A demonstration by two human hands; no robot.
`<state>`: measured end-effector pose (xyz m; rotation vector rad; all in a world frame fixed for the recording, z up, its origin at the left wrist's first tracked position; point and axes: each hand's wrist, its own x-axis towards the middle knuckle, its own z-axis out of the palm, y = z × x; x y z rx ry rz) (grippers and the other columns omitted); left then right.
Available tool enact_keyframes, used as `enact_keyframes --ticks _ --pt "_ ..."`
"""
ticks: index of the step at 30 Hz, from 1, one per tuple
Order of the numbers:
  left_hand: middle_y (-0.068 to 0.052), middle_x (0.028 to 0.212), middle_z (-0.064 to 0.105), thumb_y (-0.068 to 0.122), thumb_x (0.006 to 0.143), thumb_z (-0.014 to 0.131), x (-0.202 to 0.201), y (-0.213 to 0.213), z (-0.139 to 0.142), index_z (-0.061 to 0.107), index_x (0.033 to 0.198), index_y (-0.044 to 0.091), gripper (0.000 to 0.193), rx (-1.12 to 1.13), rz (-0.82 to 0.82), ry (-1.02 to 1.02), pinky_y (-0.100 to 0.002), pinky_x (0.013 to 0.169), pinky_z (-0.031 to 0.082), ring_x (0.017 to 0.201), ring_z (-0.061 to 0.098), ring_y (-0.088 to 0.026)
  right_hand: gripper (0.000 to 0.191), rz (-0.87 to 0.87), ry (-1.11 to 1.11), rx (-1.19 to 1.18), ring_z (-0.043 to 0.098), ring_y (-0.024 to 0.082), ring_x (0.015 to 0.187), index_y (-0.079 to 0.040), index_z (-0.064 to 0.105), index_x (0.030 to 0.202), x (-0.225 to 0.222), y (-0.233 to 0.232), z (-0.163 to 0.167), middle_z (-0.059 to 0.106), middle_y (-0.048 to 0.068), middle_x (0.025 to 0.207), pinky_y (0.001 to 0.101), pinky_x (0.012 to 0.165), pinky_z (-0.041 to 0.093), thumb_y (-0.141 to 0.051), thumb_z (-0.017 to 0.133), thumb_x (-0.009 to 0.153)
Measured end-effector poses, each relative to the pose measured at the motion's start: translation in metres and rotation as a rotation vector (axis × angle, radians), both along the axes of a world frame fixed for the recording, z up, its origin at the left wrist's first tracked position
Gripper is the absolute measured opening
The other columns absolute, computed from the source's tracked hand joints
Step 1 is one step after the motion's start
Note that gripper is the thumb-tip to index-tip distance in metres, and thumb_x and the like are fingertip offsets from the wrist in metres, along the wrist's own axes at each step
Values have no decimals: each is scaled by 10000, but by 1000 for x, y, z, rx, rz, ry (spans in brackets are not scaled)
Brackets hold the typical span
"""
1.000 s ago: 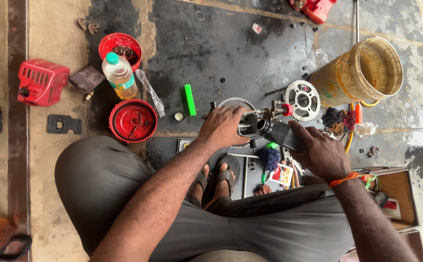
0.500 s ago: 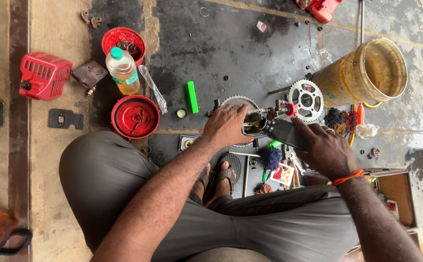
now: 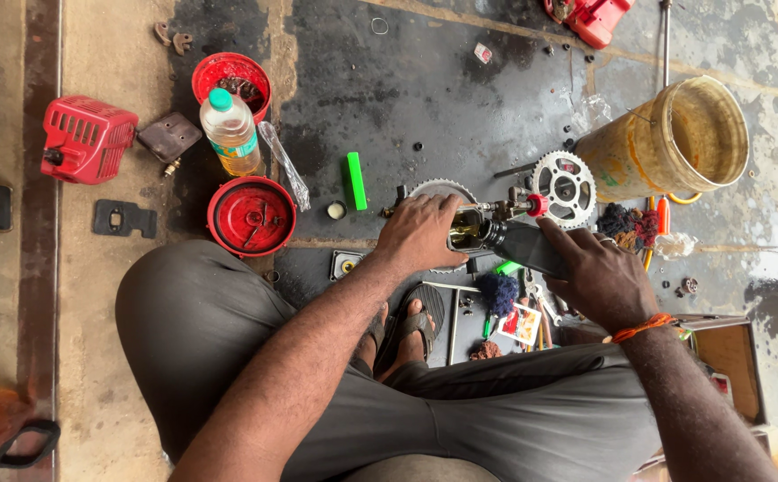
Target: The person sits on the workshop floor repairing a small engine assembly. They use a socket wrench to loosen fasteners, reposition the engine housing, separate a sprocket plate, wipe parts with a cloth, and pour oil from a bottle into the engine.
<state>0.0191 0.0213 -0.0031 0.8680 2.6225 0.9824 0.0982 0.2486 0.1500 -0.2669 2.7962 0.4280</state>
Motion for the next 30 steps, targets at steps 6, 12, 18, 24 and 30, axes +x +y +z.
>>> enact_keyframes --ticks 6,12,18,24,30 --pt "-167 1203 644 485 691 890 1 -1 1 461 1337 47 890 -9 -10 -13 -468 1088 439 1149 639 -314 870 -53 -42 27 695 301 1078 -314 325 1567 -1 -1 0 656 90 1203 481 869 597 -449 753 821" --pt "-181 1213 637 493 694 891 -1 2 -2 437 1362 39 926 -25 -11 -21 -486 1092 426 1145 638 -318 872 -35 -26 -5 693 310 1081 -300 330 1568 0 -1 0 661 99 1178 481 881 595 -432 750 815" --pt "-195 1234 626 508 696 886 0 2 -4 423 1378 32 952 -25 -12 -14 -487 1086 429 1157 632 -327 871 -60 -44 8 696 304 1077 -310 319 1572 0 -2 0 659 96 1178 478 881 596 -430 747 823" --pt "-181 1223 629 507 698 884 1 1 -2 436 1361 42 926 -29 -10 -8 -480 1089 426 1157 629 -321 879 -46 -21 -23 698 311 1071 -307 330 1569 1 -2 1 662 95 1179 484 876 593 -414 756 807" --pt "-171 1209 630 508 704 880 1 1 -2 445 1346 61 895 -33 -13 -9 -479 1075 436 1156 631 -315 877 -30 -15 -10 695 315 1075 -302 337 1561 0 -2 1 660 97 1187 485 860 594 -421 762 803"
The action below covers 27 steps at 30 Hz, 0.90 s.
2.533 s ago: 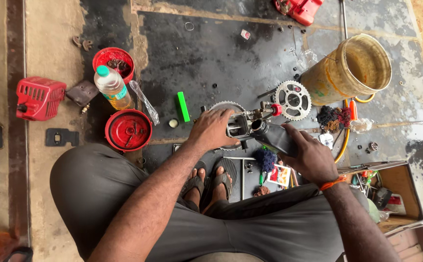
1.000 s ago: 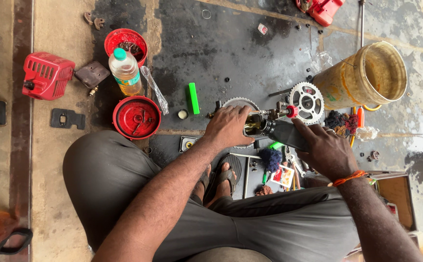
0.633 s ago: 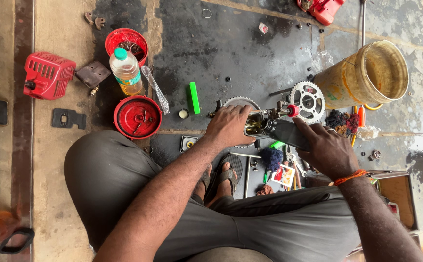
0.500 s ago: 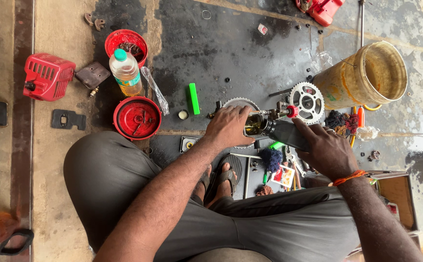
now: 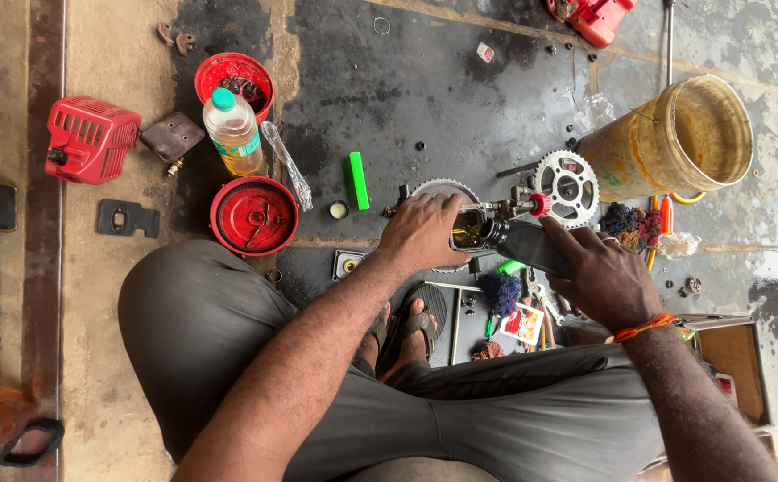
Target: The person sits on the workshop floor repairing a small engine assembly. They use a socket wrench to loosen fasteners, reposition the engine housing, separate a sprocket plate, wipe parts with a cloth, and pour oil from a bottle into the engine.
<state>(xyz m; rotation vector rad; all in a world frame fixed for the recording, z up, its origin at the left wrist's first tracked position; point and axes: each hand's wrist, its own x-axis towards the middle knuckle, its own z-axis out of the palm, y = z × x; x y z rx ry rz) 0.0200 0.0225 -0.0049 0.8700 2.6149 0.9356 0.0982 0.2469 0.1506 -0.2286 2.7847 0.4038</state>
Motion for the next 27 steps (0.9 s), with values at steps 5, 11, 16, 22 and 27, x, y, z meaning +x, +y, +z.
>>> enact_keyframes --ticks 5,11,16,22,27 --pt "-160 1191 630 519 715 873 -1 1 0 432 1363 64 906 -30 -11 -19 -472 1067 445 1124 642 -302 876 -12 -17 11 700 310 1067 -307 329 1565 -1 -1 0 659 96 1190 484 867 597 -425 759 812" --pt "-165 1181 635 512 707 878 -1 0 0 435 1360 61 908 -16 -7 0 -468 1071 444 1127 642 -306 875 -17 -21 13 700 308 1068 -304 324 1568 0 -1 1 655 102 1198 476 866 600 -428 754 816" --pt "-169 1188 635 498 703 883 -1 0 1 439 1360 60 906 1 -5 -8 -461 1072 446 1131 642 -309 874 -12 -14 3 698 319 1073 -300 333 1562 0 0 1 660 105 1182 485 874 596 -423 759 808" --pt "-169 1209 630 498 708 879 -1 0 0 436 1371 57 911 -16 -7 -20 -454 1070 452 1144 640 -307 866 -21 -18 8 699 322 1073 -297 327 1566 1 -1 0 658 111 1188 487 870 599 -422 753 823" --pt "-181 1232 628 498 692 890 0 -1 1 425 1385 47 949 14 8 13 -472 1098 422 1177 625 -321 864 -43 -32 16 704 311 1069 -314 324 1570 2 -1 0 653 101 1203 478 864 606 -421 747 825"
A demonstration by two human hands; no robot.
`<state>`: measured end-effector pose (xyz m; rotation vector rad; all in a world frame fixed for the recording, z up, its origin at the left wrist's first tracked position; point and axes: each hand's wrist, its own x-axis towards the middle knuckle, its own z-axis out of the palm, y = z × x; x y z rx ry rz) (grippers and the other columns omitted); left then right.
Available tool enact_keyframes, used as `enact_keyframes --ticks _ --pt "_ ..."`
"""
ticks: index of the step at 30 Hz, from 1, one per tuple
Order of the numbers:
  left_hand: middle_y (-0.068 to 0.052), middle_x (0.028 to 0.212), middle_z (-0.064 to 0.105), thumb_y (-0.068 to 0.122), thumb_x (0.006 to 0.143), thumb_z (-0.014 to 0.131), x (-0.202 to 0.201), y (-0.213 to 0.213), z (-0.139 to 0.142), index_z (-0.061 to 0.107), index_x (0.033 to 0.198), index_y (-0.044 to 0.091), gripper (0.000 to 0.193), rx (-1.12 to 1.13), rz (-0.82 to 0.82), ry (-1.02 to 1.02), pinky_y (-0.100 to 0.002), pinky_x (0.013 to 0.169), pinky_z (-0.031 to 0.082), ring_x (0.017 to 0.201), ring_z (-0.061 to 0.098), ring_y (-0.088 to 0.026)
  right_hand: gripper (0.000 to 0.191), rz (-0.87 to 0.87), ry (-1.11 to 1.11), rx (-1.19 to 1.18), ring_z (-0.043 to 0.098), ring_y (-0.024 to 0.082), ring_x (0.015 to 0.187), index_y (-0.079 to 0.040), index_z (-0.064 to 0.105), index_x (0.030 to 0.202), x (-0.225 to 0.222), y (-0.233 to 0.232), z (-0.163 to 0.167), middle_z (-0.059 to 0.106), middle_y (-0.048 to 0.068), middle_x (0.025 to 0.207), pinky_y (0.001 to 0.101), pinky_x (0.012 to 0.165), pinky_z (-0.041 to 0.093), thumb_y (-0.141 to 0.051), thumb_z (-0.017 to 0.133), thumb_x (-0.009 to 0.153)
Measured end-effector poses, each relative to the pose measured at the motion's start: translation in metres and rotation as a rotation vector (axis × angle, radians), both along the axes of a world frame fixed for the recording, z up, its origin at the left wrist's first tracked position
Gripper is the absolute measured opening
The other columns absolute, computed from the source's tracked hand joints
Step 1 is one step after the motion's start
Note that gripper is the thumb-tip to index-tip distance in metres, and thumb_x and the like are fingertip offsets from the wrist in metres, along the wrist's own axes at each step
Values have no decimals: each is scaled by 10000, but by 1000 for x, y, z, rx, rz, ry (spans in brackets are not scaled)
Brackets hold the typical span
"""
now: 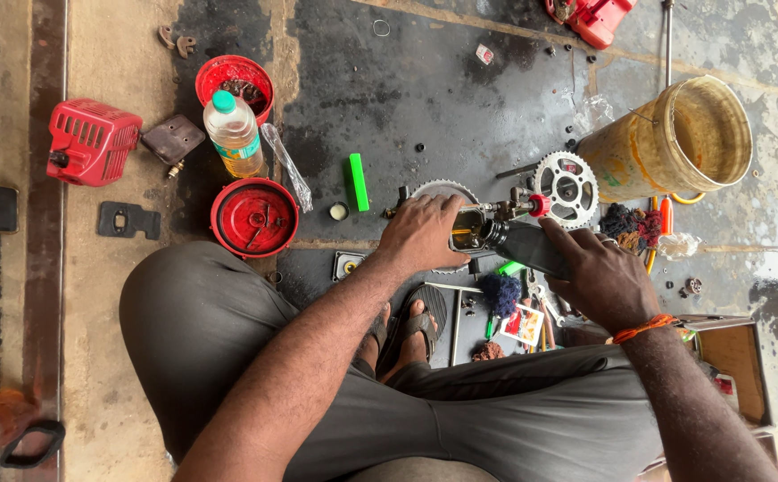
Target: The person sits on the workshop floor repairing a small engine assembly. They use a socket wrench to loosen fasteners, reposition the engine housing, separate a sprocket plate, wipe parts with a cloth, and pour oil from a bottle into the engine.
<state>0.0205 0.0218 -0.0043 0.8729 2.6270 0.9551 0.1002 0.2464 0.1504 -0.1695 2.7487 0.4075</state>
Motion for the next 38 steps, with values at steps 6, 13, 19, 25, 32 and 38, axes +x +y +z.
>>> enact_keyframes --ticks 6,13,19,25,32,38 --pt "-176 1232 633 496 698 885 0 -1 2 436 1378 55 927 -2 0 -12 -469 1096 428 1176 628 -319 865 -2 15 -13 710 318 1049 -325 336 1562 -1 1 -1 659 97 1179 495 860 600 -436 755 814" --pt "-184 1213 634 502 695 895 -2 1 2 436 1367 56 928 -16 -7 -29 -480 1069 440 1137 639 -319 853 -187 -10 -135 736 319 979 -368 356 1553 8 -4 2 654 91 1249 472 844 606 -524 742 809" --pt "-168 1216 651 483 704 880 -1 0 -1 457 1372 69 893 0 -7 -34 -475 1068 456 1160 641 -316 915 -237 75 -366 717 349 1024 -260 409 1538 24 3 -3 670 146 1237 492 840 579 -497 799 745" --pt "-228 1228 634 473 632 919 0 -1 1 465 1321 25 939 107 29 119 -506 1045 434 1182 611 -369 958 -268 162 -654 696 344 1108 -124 442 1515 41 23 -21 678 197 1244 454 899 561 -323 883 688" --pt "-179 1287 641 448 679 900 -1 -2 8 468 1365 57 901 47 15 -68 -484 1095 433 1217 618 -331 900 -469 239 -1431 674 269 1166 -58 293 1578 57 69 -46 651 167 1250 398 973 578 -10 759 810" --pt "-186 1300 623 460 634 930 1 -3 11 485 1339 59 925 97 27 -13 -504 1061 417 1214 603 -347 697 -559 691 -1535 666 240 1238 -35 341 1548 72 105 -77 667 158 1328 363 1070 553 -1 745 981"
